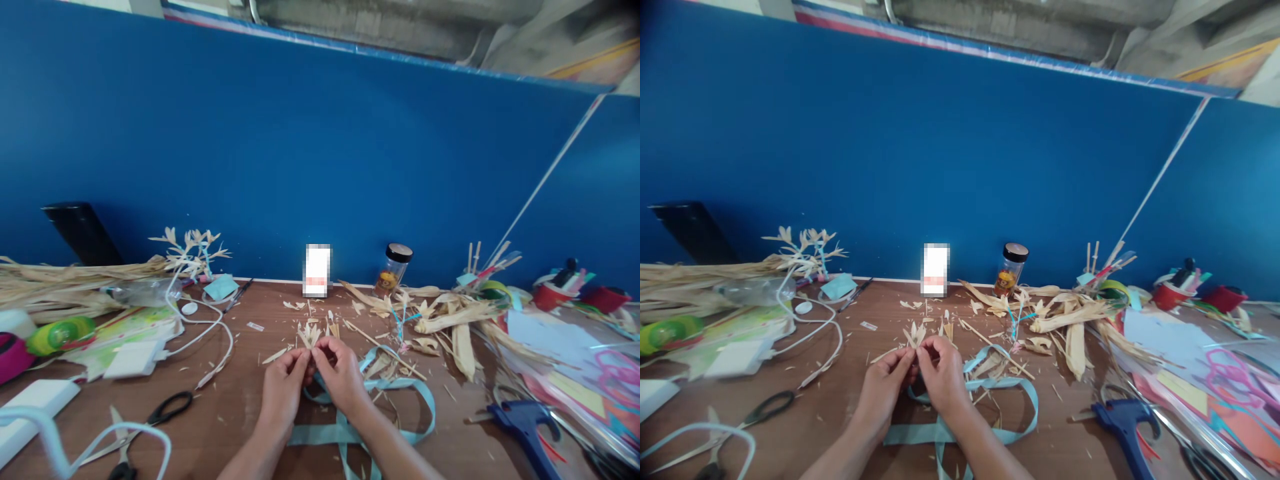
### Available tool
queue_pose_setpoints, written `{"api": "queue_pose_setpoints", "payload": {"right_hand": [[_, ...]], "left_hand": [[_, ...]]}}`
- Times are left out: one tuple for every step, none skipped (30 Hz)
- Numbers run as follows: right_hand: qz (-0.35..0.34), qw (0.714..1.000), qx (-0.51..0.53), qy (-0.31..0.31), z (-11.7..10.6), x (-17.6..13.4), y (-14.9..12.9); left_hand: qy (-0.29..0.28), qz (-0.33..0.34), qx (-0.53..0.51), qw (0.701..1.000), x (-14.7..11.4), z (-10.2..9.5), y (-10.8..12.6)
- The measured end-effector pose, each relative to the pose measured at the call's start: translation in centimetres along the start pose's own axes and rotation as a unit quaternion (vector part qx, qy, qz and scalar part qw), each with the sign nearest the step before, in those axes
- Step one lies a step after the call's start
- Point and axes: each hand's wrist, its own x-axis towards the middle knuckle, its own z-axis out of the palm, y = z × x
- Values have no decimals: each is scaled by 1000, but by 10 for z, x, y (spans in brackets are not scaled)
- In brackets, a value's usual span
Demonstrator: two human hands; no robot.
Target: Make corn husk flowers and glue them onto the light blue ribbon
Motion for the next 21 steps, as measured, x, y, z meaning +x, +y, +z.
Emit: {"api": "queue_pose_setpoints", "payload": {"right_hand": [[1, 1000, 0, 0, 0, 0, 0], [1, 1000, 0, 1, 0, 0, 0], [0, 1000, 1, 2, 0, 0, 0], [0, 1000, 3, 3, 0, 0, 0], [0, 1000, 6, 6, 0, 0, 0], [0, 1000, 9, 7, 0, 0, -1], [0, 1000, 14, 6, 1, 0, -1], [1, 1000, 19, 6, 1, -1, -1], [2, 1000, 25, 4, 1, -1, -2], [3, 999, 33, 1, 1, -1, -2], [4, 999, 42, -2, 2, -1, -2], [4, 999, 49, -3, 2, -1, -3], [3, 998, 55, -4, 2, -1, -3], [4, 998, 61, -5, 2, -1, -3], [5, 998, 67, -4, 2, -1, -3], [6, 997, 72, -3, 2, -1, -3], [9, 997, 77, -4, 2, -1, -3], [12, 997, 80, -5, 2, -1, -2], [14, 996, 83, -5, 2, -1, -2], [16, 996, 85, -7, 1, -1, -2], [17, 996, 88, -9, 1, 0, -1]], "left_hand": [[0, 3, -2, 1000, 0, 0, 0], [1, 4, -4, 1000, 0, 0, 0], [4, 5, -4, 1000, 0, 0, 0], [7, 3, -3, 1000, 0, 0, 1], [11, 1, -2, 1000, 0, 0, 1], [14, -2, -2, 1000, 0, 0, 2], [18, -4, -4, 1000, -1, 0, 2], [22, -6, -8, 1000, -1, 0, 3], [25, -6, -12, 1000, -1, 1, 3], [26, -3, -16, 1000, -1, 1, 3], [26, 1, -19, 999, -1, 1, 3], [26, 5, -22, 999, -1, 1, 3], [25, 6, -28, 999, -1, 1, 2], [24, 4, -34, 999, 0, 0, 2], [24, 1, -41, 999, 0, 0, 1], [23, -5, -50, 998, 1, 0, 0], [22, -12, -59, 998, 1, 0, 0], [20, -18, -68, 997, 1, 0, 0], [19, -24, -76, 997, 1, 1, 0], [17, -29, -84, 996, 0, 1, 0], [17, -35, -93, 995, 0, 2, 1]]}}
